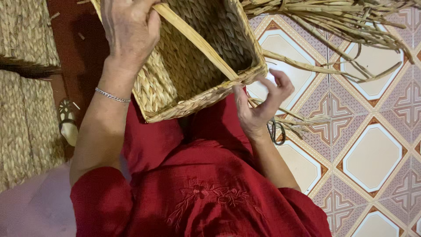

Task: The person sits on the floor and finishes the rim of a woven water-hyacinth basket, tucking and pressing straw strands into the woven edge by hand. They then use scissors to trim the protruding straw ends around the basket rim.

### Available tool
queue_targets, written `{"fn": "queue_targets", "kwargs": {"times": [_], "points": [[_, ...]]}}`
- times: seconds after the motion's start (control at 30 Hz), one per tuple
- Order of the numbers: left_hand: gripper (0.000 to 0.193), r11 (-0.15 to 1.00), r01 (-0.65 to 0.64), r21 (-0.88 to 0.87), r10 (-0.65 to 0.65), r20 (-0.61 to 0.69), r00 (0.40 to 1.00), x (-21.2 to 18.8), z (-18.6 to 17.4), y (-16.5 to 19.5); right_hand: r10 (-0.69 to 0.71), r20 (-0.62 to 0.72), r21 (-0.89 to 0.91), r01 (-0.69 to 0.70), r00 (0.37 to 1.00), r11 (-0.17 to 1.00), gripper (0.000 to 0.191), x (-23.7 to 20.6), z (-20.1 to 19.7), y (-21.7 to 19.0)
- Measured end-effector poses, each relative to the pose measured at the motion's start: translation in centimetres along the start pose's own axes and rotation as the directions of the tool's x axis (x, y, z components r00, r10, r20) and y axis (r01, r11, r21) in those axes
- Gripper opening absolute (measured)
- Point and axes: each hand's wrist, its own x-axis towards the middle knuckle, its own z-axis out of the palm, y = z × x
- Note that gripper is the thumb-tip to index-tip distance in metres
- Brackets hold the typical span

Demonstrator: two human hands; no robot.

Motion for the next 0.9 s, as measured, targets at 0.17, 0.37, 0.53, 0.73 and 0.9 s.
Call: {"fn": "queue_targets", "kwargs": {"times": [0.17,0.37,0.53,0.73,0.9], "points": [[0.02,0.832,0.313,-0.459,-0.22,0.246,0.944,-0.4,0.4,0.0,-0.155,0.074,-0.068,0.16,0.985,0.985,0.032,-0.2,-0.1,0.1],[0.035,-0.173,0.763,-0.623,-0.317,0.768,0.556,0.7,0.6,1.9,-0.286,0.145,0.083,0.276,0.947,0.957,0.028,1.0,-0.3,-0.2],[0.021,-0.483,0.718,-0.501,-0.317,0.864,0.39,1.6,0.5,4.9,-0.257,0.262,0.133,0.229,0.93,0.964,0.024,1.1,-0.8,-1.9],[0.029,-0.451,0.75,-0.485,-0.004,0.841,0.541,0.9,0.9,7.4,-0.229,0.259,0.192,0.183,0.938,0.964,0.016,2.0,-0.9,-2.4],[0.024,-0.287,0.782,-0.553,0.044,0.808,0.588,0.0,2.0,8.2,-0.013,0.216,0.222,-0.036,0.976,0.974,0.014,1.5,-0.2,-2.0]]}}
